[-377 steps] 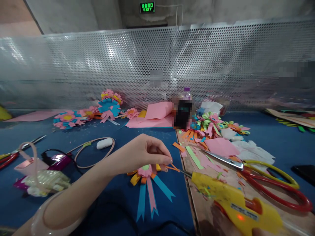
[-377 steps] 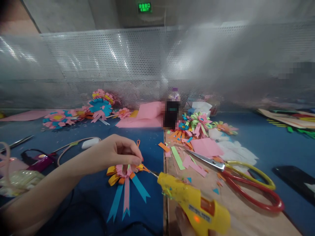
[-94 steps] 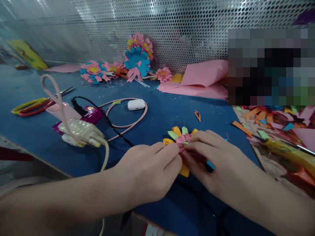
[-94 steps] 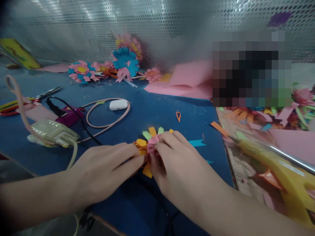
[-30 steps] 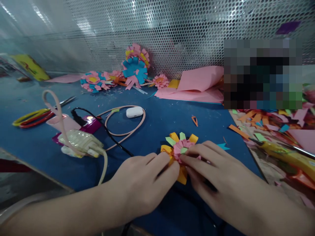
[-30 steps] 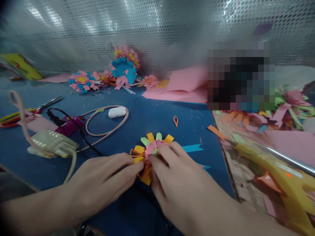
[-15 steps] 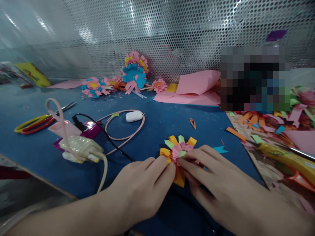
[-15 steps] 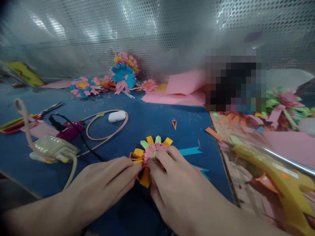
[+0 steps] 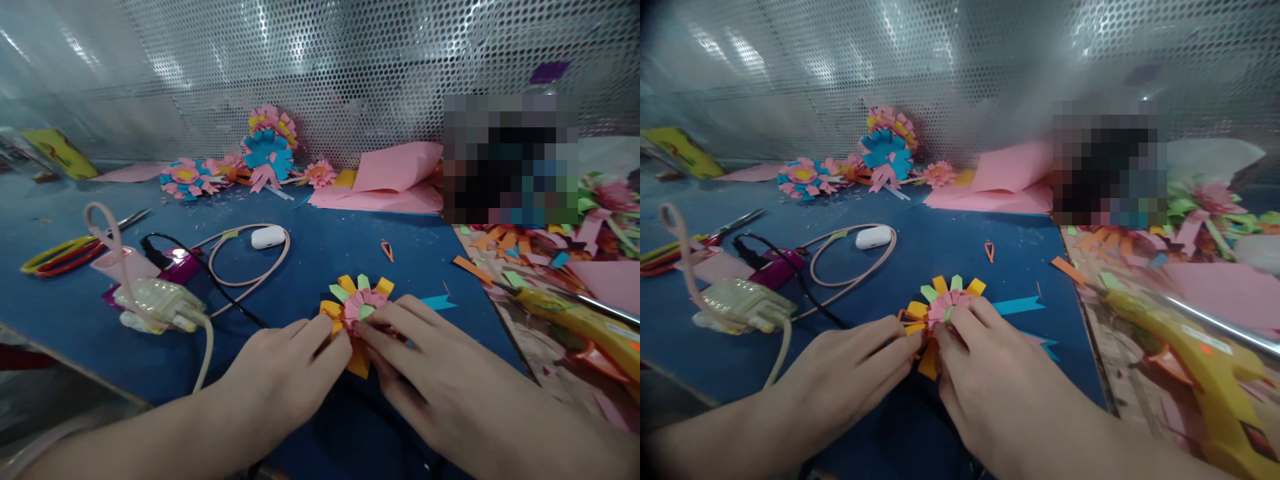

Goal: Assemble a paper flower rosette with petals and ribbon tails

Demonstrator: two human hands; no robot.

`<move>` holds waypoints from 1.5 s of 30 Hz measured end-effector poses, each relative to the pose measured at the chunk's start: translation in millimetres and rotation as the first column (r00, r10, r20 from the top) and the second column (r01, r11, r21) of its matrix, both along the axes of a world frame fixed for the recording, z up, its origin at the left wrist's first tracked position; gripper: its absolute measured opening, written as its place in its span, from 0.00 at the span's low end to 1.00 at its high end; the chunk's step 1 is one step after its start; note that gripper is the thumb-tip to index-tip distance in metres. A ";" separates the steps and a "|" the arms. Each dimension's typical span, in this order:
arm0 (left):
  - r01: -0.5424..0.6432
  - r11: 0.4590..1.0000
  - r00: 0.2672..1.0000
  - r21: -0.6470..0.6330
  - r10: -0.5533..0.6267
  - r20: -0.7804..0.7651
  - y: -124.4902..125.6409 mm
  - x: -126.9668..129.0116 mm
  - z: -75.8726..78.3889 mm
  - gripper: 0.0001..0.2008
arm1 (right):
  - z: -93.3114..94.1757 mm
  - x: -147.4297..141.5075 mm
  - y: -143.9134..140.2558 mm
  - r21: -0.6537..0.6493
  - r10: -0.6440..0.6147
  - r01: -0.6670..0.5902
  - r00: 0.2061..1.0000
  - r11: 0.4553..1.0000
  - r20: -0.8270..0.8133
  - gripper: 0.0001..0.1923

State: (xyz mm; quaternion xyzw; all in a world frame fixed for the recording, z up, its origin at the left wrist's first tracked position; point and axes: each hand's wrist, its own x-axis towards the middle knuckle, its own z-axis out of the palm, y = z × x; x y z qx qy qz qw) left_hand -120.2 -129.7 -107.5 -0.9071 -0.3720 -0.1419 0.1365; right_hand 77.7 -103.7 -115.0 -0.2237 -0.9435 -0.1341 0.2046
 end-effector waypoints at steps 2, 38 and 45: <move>0.007 1.000 1.000 0.014 -0.007 0.021 -0.2 -0.3 0.3 0.12 | -1.7 -0.3 0.0 -0.003 0.010 -0.010 1.000 1.000 0.017 0.11; -0.023 0.917 0.997 0.399 -0.007 0.073 32.1 -10.3 49.2 0.09 | 41.5 60.2 4.6 -0.420 -0.404 0.228 0.823 0.878 -0.398 0.21; 0.185 0.888 0.941 0.421 -0.283 0.183 54.6 16.5 74.5 0.09 | 60.0 76.6 4.1 -0.847 -0.651 -0.475 0.570 0.237 -0.501 0.19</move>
